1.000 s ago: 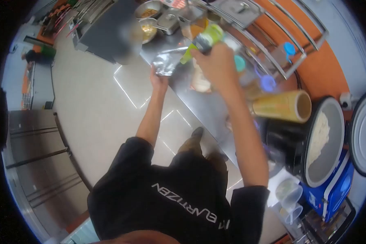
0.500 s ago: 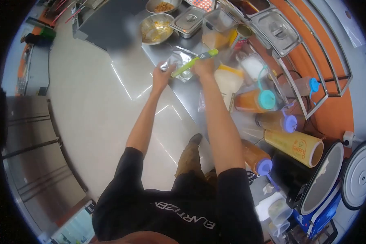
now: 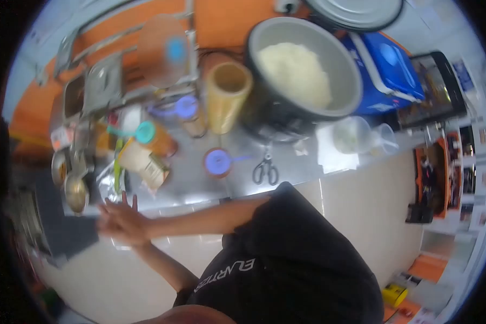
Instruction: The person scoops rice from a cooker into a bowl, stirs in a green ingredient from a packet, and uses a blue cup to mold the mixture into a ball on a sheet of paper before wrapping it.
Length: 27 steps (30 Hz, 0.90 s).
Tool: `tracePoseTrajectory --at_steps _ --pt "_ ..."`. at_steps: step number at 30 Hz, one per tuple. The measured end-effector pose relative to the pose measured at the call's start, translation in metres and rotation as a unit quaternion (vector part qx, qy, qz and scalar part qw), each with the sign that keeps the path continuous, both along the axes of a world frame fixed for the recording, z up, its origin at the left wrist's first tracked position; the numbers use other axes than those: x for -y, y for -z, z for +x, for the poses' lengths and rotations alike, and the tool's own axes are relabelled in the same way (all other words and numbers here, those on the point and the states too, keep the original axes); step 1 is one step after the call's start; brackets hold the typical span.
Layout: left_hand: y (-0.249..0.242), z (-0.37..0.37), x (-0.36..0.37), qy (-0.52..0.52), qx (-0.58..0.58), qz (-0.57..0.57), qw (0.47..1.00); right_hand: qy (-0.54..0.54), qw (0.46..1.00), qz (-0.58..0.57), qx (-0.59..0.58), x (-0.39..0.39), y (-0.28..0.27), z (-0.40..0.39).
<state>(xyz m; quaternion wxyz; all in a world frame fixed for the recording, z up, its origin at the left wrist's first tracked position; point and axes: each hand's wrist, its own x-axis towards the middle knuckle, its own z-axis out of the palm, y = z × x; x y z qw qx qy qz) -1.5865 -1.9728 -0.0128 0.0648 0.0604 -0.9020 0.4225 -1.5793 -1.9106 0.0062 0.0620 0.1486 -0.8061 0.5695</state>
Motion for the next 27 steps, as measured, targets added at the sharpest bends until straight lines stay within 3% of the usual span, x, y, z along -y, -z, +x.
tracePoseTrajectory --at_steps 1,2,3,4,6,7,9,10,11,12,13,14,15,16,17,18,19,21,22,23,24,25,27 --pt "-0.031 0.001 -0.011 -0.073 -0.088 -0.414 0.903 -0.064 0.992 0.004 -0.111 -0.058 -0.025 0.024" --pt "-0.057 0.003 -0.019 -0.149 -0.168 -0.744 0.629 -0.091 0.988 0.011 -0.128 -0.088 -0.033 0.041" --pt "-0.086 0.006 -0.034 -0.214 -0.214 -0.925 0.230 -0.121 0.982 0.016 -0.143 -0.116 -0.040 0.058" --pt "-0.126 0.013 -0.062 -0.219 -0.228 -0.920 0.233 -0.128 0.988 0.021 -0.090 -0.143 -0.053 0.081" --pt "-0.188 0.031 -0.125 -0.194 0.172 -0.966 -0.001 -0.160 0.985 0.035 0.058 -0.203 -0.080 0.122" --pt "-0.188 0.035 -0.137 -0.205 0.169 -0.964 0.002 -0.183 0.970 0.046 0.153 -0.242 -0.095 0.136" --pt "-0.175 0.058 -0.149 -0.405 0.062 -0.884 -0.225 -0.030 0.994 -0.045 0.090 -0.342 -0.139 0.176" --pt "-0.146 0.081 -0.146 -0.373 0.034 -0.865 -0.333 0.064 0.990 0.031 0.125 -0.397 -0.163 0.199" --pt "-0.118 0.098 -0.149 -0.386 -0.157 -0.857 -0.304 0.210 0.977 0.029 0.035 -0.446 -0.178 0.218" --pt "-0.102 0.112 -0.158 -0.382 -0.341 -0.817 -0.265 0.285 0.945 0.145 -0.071 -0.507 -0.200 0.236" --pt "-0.105 0.133 -0.190 -0.216 -0.479 -0.796 -0.301 0.435 0.889 0.118 -0.083 -0.553 -0.218 0.254" --pt "-0.063 0.159 -0.208 -0.095 -0.537 -0.802 -0.242 0.502 0.844 0.127 -0.138 -0.616 -0.226 0.263" --pt "0.006 0.190 -0.206 0.041 -0.560 -0.783 -0.269 0.566 0.791 0.163 -0.167 -0.677 -0.236 0.268" --pt "0.061 0.231 -0.210 0.075 -0.537 -0.741 -0.396 0.635 0.694 0.327 -0.089 -0.726 -0.257 0.274" --pt "0.134 0.284 -0.199 0.077 -0.509 -0.638 -0.572 0.613 0.633 0.460 -0.109 -0.782 -0.259 0.276" --pt "0.236 0.354 -0.153 0.049 -0.530 -0.626 -0.570 0.581 0.554 0.581 -0.130 -0.833 -0.257 0.275" --pt "0.229 0.377 -0.176 0.128 -0.527 -0.665 -0.513 0.574 0.565 0.577 -0.132 -0.876 -0.247 0.272" --pt "0.178 0.382 -0.250 0.294 -0.490 -0.761 -0.307 0.534 0.537 0.650 0.064 -0.939 -0.216 0.268" --pt "0.152 0.378 -0.274 0.335 -0.477 -0.777 -0.239 0.524 0.545 0.652 0.057 -0.960 -0.211 0.265" --pt "0.129 0.371 -0.288 0.360 -0.464 -0.784 -0.200 0.495 0.634 0.590 0.070 -0.978 -0.207 0.257" --pt "0.107 0.363 -0.298 0.379 -0.460 -0.782 -0.181 0.457 0.714 0.522 0.090 -0.987 -0.201 0.250" --pt "0.090 0.364 -0.303 0.391 -0.451 -0.783 -0.175 0.443 0.721 0.525 0.094 -0.984 -0.201 0.242" --pt "0.062 0.347 -0.306 0.381 -0.499 -0.737 -0.251 0.468 0.717 0.492 0.158 -0.974 -0.208 0.233"
